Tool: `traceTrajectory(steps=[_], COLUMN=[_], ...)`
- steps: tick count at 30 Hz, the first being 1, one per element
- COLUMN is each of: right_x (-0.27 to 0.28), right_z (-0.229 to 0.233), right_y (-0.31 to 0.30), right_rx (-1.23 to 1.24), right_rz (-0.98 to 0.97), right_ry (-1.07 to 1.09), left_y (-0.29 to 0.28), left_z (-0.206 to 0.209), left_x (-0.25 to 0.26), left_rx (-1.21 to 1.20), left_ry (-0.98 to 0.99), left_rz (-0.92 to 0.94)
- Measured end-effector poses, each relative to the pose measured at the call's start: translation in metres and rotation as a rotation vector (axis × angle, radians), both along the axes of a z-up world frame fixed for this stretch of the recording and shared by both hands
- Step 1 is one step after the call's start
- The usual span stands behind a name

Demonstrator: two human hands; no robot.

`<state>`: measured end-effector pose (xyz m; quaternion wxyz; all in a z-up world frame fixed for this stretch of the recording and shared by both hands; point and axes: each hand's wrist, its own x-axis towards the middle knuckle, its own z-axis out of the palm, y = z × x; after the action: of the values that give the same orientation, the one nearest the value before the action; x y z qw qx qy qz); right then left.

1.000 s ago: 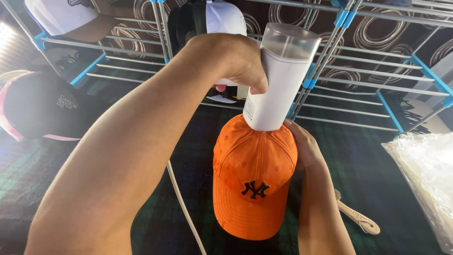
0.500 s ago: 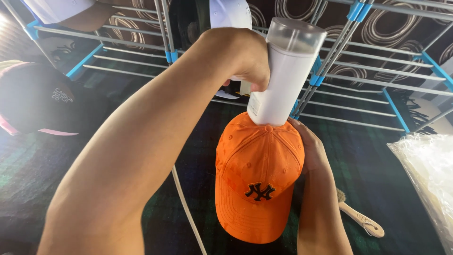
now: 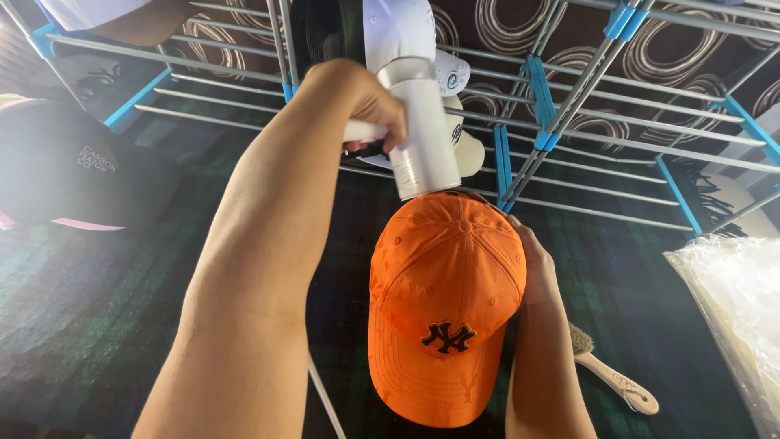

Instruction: Using a handheld steamer and a brush to treat an orange baseball cap, followed by applying a small white label.

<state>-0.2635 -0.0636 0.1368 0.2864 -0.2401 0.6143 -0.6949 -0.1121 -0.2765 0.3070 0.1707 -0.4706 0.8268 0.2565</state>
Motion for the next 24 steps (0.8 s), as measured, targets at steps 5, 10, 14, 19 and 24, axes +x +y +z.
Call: traceTrajectory(steps=[5, 10, 14, 19, 24], right_x=[0.002, 0.004, 0.003, 0.013, 0.034], right_z=[-0.003, -0.011, -0.012, -0.001, 0.014], right_y=[0.006, 0.012, 0.021, 0.031, 0.038], right_rx=[-0.058, -0.114, -0.164, -0.215, 0.030], right_rz=[0.001, -0.003, -0.018, -0.029, -0.019], right_ry=[0.039, 0.064, 0.095, 0.125, 0.183], left_y=[-0.032, -0.041, -0.029, 0.014, 0.106], left_z=[-0.063, -0.102, -0.079, -0.017, 0.052], left_x=[0.030, 0.051, 0.070, 0.079, 0.080], left_rx=[0.227, 0.311, 0.123, -0.228, -0.333], left_ry=[0.231, 0.303, 0.381, 0.467, 0.186], left_rz=[0.185, 0.265, 0.210, 0.051, -0.156])
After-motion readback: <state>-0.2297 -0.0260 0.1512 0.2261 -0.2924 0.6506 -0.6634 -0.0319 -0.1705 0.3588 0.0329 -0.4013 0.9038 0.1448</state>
